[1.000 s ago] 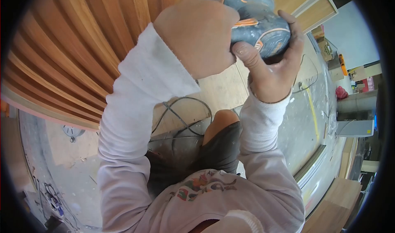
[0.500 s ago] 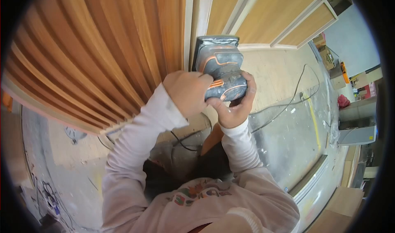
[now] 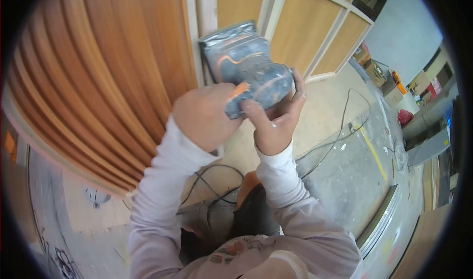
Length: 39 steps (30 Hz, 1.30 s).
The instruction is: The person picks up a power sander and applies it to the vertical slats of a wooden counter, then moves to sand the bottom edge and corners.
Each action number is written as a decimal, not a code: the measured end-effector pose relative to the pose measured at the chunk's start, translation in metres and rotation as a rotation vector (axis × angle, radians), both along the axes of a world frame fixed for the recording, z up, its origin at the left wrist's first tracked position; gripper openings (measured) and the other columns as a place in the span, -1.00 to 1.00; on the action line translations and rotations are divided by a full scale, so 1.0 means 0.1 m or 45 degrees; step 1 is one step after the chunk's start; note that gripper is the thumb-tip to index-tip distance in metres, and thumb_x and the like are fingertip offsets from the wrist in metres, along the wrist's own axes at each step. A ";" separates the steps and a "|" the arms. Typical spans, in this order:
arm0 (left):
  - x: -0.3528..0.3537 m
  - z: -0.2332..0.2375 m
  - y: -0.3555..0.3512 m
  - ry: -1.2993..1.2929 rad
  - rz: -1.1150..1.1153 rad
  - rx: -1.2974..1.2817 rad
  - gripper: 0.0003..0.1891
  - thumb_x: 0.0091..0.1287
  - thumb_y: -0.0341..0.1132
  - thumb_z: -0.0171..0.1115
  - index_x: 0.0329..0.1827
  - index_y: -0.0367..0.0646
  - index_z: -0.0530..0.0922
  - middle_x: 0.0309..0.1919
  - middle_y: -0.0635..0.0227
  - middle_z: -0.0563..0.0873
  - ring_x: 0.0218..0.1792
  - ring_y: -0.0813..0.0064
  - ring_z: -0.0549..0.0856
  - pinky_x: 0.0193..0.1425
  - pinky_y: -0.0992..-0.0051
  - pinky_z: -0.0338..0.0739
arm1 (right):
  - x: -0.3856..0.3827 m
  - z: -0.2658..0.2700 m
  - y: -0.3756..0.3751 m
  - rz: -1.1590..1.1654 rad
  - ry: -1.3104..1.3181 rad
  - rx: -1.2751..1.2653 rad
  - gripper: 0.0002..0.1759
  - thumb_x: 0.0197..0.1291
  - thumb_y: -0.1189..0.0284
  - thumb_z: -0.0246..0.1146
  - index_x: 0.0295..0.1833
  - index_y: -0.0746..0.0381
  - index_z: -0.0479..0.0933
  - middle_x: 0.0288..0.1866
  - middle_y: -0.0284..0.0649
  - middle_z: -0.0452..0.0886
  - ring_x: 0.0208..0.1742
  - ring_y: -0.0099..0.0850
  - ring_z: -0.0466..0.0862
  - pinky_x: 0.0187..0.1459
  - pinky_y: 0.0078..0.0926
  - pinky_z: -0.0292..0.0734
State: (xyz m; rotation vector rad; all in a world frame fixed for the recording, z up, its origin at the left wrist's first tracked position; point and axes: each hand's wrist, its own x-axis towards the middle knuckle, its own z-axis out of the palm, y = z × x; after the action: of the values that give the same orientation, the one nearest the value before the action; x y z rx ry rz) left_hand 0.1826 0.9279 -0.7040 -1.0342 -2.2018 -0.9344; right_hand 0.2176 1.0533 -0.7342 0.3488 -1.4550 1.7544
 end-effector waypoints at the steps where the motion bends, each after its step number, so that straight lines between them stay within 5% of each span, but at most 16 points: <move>1: 0.07 -0.14 0.06 0.047 0.014 0.118 -0.71 -0.11 -0.28 0.45 -0.32 -0.17 0.64 -0.40 0.22 0.70 -0.39 0.16 0.70 -0.32 0.35 0.57 | 0.08 -0.08 -0.04 -0.062 -0.045 -0.177 0.12 -0.23 0.48 0.58 0.39 0.36 -0.01 0.16 -0.07 0.33 0.15 -0.33 0.45 0.14 -0.38 0.44; 5: 0.40 -0.69 0.24 0.031 0.015 -0.120 -0.65 -0.05 -0.30 0.44 -0.15 -0.09 0.61 -0.24 0.30 0.71 -0.35 0.25 0.70 -0.29 0.41 0.56 | 0.20 -0.43 0.11 -0.139 -0.257 -0.482 0.04 -0.24 0.60 0.50 0.38 0.37 0.06 0.09 -0.12 0.40 0.07 -0.35 0.49 0.12 -0.41 0.44; 9: 0.44 -0.65 -0.05 -0.049 -0.243 -0.286 -0.73 0.01 -0.32 0.40 -0.19 -0.06 0.63 -0.29 0.37 0.72 -0.43 0.27 0.68 -0.34 0.38 0.54 | 0.30 -0.59 0.27 -0.230 -0.379 -0.176 -0.07 -0.25 0.60 0.46 0.32 0.37 0.18 0.06 -0.14 0.43 0.04 -0.39 0.50 0.10 -0.42 0.45; 12: 0.19 -0.38 -0.70 0.074 0.132 0.199 -0.79 0.05 -0.37 0.41 -0.22 -0.11 0.69 -0.40 0.36 0.76 -0.44 0.47 0.72 -0.33 0.51 0.59 | 0.34 -0.62 0.21 -0.398 -0.297 0.312 -0.11 -0.25 0.65 0.39 0.32 0.29 0.21 -0.03 -0.19 0.47 -0.07 -0.43 0.54 -0.03 -0.49 0.52; 13: 0.12 -0.27 -0.97 -0.131 0.366 0.362 -0.73 0.09 -0.41 0.43 -0.12 -0.16 0.69 -0.36 0.35 0.77 -0.36 0.58 0.72 -0.22 0.56 0.60 | 0.35 -0.62 0.14 -0.351 -0.335 0.263 -0.12 -0.27 0.65 0.40 0.30 0.28 0.23 -0.03 -0.20 0.47 -0.08 -0.46 0.53 -0.03 -0.52 0.50; 15: -0.10 -0.20 -1.54 0.172 0.711 0.744 -0.77 0.13 -0.44 0.39 -0.13 -0.23 0.67 -0.40 0.36 0.75 -0.39 0.59 0.69 -0.25 0.60 0.58 | 0.28 -0.76 0.17 -0.460 -0.292 0.402 -0.13 -0.26 0.65 0.39 0.29 0.28 0.23 -0.03 -0.20 0.47 -0.09 -0.46 0.53 -0.04 -0.52 0.50; 16: -0.16 -0.18 -1.83 0.142 0.850 0.979 -0.66 0.12 -0.38 0.44 -0.06 -0.30 0.62 -0.27 0.27 0.74 -0.23 0.54 0.69 -0.14 0.53 0.59 | 0.23 -0.83 0.18 -0.565 -0.237 0.537 -0.15 -0.25 0.65 0.39 0.28 0.28 0.23 -0.03 -0.21 0.47 -0.09 -0.46 0.53 -0.04 -0.52 0.51; 22: -0.35 -0.40 -3.05 0.570 1.421 0.877 -0.26 -0.01 -0.07 0.56 0.16 -0.36 0.49 0.06 -0.05 0.57 0.05 0.22 0.59 0.11 0.29 0.51 | 0.14 -1.02 0.17 -0.654 -0.216 0.604 -0.17 -0.21 0.68 0.39 0.26 0.24 0.21 -0.11 -0.19 0.48 -0.30 -0.50 0.56 -0.36 -0.61 0.54; 24: -0.47 -0.54 -3.19 0.719 1.877 0.378 -0.11 -0.03 0.11 0.51 0.30 -0.23 0.39 0.14 -0.09 0.48 0.11 0.04 0.52 0.14 0.16 0.47 | 0.15 -1.04 0.12 -0.616 -0.293 0.563 -0.17 -0.21 0.66 0.42 0.25 0.24 0.21 -0.07 -0.18 0.46 -0.30 -0.49 0.57 -0.36 -0.61 0.54; 25: -0.48 -0.54 -3.13 0.711 1.864 0.391 -0.11 -0.03 0.11 0.51 0.30 -0.23 0.39 0.14 -0.09 0.48 0.11 0.04 0.52 0.14 0.16 0.47 | 0.15 -1.04 0.09 -0.609 -0.318 0.552 -0.17 -0.20 0.66 0.43 0.25 0.23 0.21 -0.06 -0.18 0.46 -0.30 -0.48 0.57 -0.35 -0.61 0.54; 28: -0.44 -0.46 -2.88 0.707 1.955 0.325 -0.04 -0.02 0.22 0.43 0.41 -0.04 0.27 0.18 -0.10 0.43 0.18 0.00 0.43 0.18 0.12 0.41 | 0.10 -0.99 -0.01 -0.666 -0.323 0.453 -0.16 -0.26 0.52 0.52 0.20 0.30 0.26 0.05 -0.14 0.35 0.04 -0.33 0.46 0.11 -0.39 0.39; 31: -0.45 -0.48 -2.92 0.636 1.881 0.432 -0.03 -0.03 0.24 0.42 0.44 0.10 0.22 0.09 -0.06 0.49 0.18 0.03 0.42 0.19 0.09 0.35 | 0.03 -1.01 -0.01 -0.767 -0.142 0.611 -0.13 -0.28 0.49 0.57 0.19 0.29 0.26 0.04 -0.15 0.36 0.03 -0.33 0.46 0.11 -0.39 0.40; 39: -0.68 -0.72 -3.29 0.758 2.017 0.376 -0.06 -0.10 0.28 0.44 0.30 -0.07 0.34 -0.05 0.29 0.62 0.15 0.13 0.40 0.18 0.05 0.27 | -0.09 -0.54 -0.02 -0.801 -0.178 0.567 -0.13 -0.22 0.47 0.56 0.23 0.28 0.23 0.01 -0.15 0.42 0.00 -0.36 0.51 0.05 -0.44 0.46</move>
State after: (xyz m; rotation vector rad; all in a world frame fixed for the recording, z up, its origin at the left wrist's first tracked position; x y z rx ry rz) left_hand 0.1149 0.5994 -0.7755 0.5900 -1.5393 -0.1048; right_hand 0.2084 1.0517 -0.7879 -0.0198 -1.8085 0.9655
